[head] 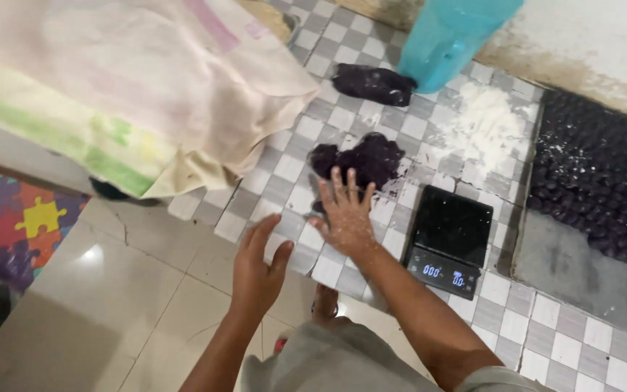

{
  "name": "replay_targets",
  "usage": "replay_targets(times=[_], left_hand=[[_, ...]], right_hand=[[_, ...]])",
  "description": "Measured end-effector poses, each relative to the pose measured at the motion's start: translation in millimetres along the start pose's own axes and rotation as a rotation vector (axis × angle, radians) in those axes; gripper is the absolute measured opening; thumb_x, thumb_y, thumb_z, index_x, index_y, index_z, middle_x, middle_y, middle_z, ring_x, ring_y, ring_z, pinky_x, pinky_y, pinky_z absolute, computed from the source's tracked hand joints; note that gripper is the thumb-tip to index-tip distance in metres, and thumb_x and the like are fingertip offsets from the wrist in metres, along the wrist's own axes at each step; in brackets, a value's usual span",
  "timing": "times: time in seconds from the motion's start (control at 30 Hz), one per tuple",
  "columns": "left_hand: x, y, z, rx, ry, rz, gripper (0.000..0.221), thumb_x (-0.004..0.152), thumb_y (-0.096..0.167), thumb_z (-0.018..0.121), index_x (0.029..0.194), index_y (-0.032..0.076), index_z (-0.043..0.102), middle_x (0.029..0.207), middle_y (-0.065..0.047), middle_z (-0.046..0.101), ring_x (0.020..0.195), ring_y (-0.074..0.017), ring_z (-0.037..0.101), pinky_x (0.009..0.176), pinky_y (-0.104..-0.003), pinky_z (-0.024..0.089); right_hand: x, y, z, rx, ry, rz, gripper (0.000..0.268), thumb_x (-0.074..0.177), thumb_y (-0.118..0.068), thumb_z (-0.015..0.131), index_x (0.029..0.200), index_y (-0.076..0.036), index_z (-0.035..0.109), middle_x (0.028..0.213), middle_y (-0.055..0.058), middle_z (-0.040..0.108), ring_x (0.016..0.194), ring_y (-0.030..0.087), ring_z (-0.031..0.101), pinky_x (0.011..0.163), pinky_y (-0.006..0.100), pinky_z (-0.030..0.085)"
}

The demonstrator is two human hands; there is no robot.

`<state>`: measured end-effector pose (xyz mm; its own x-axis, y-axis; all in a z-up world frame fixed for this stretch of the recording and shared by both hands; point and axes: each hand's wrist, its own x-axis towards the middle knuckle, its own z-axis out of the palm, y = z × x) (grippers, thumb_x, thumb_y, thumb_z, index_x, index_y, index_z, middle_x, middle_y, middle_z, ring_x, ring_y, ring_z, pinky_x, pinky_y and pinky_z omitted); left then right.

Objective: The person portions dark dough into small balls, weighs each on a digital scale, and places them on a tray. They repeatedly roll the dough between their palms to form uniform spheres and arrange them in rows.

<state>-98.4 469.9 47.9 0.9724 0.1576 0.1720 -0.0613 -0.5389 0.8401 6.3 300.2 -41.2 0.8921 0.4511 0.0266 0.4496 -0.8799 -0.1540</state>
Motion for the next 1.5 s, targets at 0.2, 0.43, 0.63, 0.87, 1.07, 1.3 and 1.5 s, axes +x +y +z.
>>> replay_targets(times=[0.2, 0.43, 0.63, 0.87, 1.07, 1.3, 1.5], left_hand=[[66, -11, 55, 0.047, 0.044, 0.193, 0.041, 0.082, 0.016, 0.066, 0.121, 0.008, 0.056, 0.117, -0.013, 0.054, 0.115, -0.0343, 0.051, 0.094, -0.041, 0.045], [154, -13, 81, 0.462, -0.360, 0.267, 0.074, 0.073, 0.038, 0.071, 0.138, 0.019, 0.039, 0.140, -0.016, 0.033, 0.129, -0.0433, 0.028, 0.095, -0.059, 0.035], [195, -46, 113, 0.730, -0.704, 0.391, 0.067, 0.072, 0.046, 0.071, 0.130, 0.026, 0.045, 0.126, -0.007, 0.046, 0.121, -0.0330, 0.040, 0.090, -0.049, 0.044], [204, -80, 63, 0.326, -0.646, 0.120, 0.048, 0.079, 0.047, 0.066, 0.115, 0.015, 0.061, 0.096, -0.011, 0.063, 0.094, -0.0301, 0.062, 0.074, -0.039, 0.051], [153, -3, 23, -0.273, -0.528, 0.087, 0.048, 0.080, 0.015, 0.067, 0.122, 0.000, 0.050, 0.114, -0.026, 0.051, 0.111, -0.0476, 0.047, 0.097, -0.050, 0.035], [126, -59, 35, 0.100, -0.864, 0.485, 0.079, 0.083, 0.048, 0.055, 0.145, 0.015, 0.019, 0.152, -0.013, 0.010, 0.137, -0.0404, 0.009, 0.107, -0.057, 0.010], [139, -99, 17, 0.171, -0.382, 0.553, 0.055, 0.087, 0.035, 0.051, 0.134, 0.008, 0.042, 0.142, -0.015, 0.037, 0.131, -0.0401, 0.033, 0.104, -0.053, 0.030]], right_hand=[[-35, 4, -1, 0.074, 0.202, -0.216, 0.077, 0.086, -0.066, 0.025, 0.144, -0.015, 0.026, 0.141, 0.015, 0.037, 0.132, 0.037, 0.030, 0.103, 0.061, 0.014], [24, 56, -50, 0.146, 0.323, 0.001, 0.052, 0.087, -0.056, 0.044, 0.129, -0.026, 0.050, 0.127, 0.004, 0.054, 0.122, 0.029, 0.046, 0.101, 0.066, 0.019], [82, 90, -40, 0.114, 0.238, 0.291, 0.058, 0.087, -0.063, 0.037, 0.133, -0.028, 0.044, 0.138, 0.007, 0.042, 0.128, 0.033, 0.038, 0.100, 0.063, 0.027], [69, 60, -65, -0.006, 0.030, 0.471, 0.070, 0.086, -0.066, 0.024, 0.143, -0.025, 0.028, 0.146, 0.012, 0.031, 0.136, 0.035, 0.026, 0.101, 0.069, 0.018], [-27, -23, -43, 0.560, 0.288, 0.560, 0.077, 0.088, -0.059, 0.028, 0.145, -0.009, 0.017, 0.145, 0.025, 0.023, 0.134, 0.045, 0.018, 0.106, 0.060, 0.017], [-17, -59, -19, 0.258, 0.500, 0.407, 0.076, 0.091, -0.062, 0.026, 0.147, -0.015, 0.008, 0.154, 0.015, 0.002, 0.142, 0.036, 0.001, 0.108, 0.065, 0.006], [-4, -45, -22, -0.041, 0.393, 0.333, 0.066, 0.090, -0.060, 0.034, 0.143, -0.022, 0.029, 0.148, 0.019, 0.025, 0.133, 0.041, 0.032, 0.100, 0.065, 0.026]])
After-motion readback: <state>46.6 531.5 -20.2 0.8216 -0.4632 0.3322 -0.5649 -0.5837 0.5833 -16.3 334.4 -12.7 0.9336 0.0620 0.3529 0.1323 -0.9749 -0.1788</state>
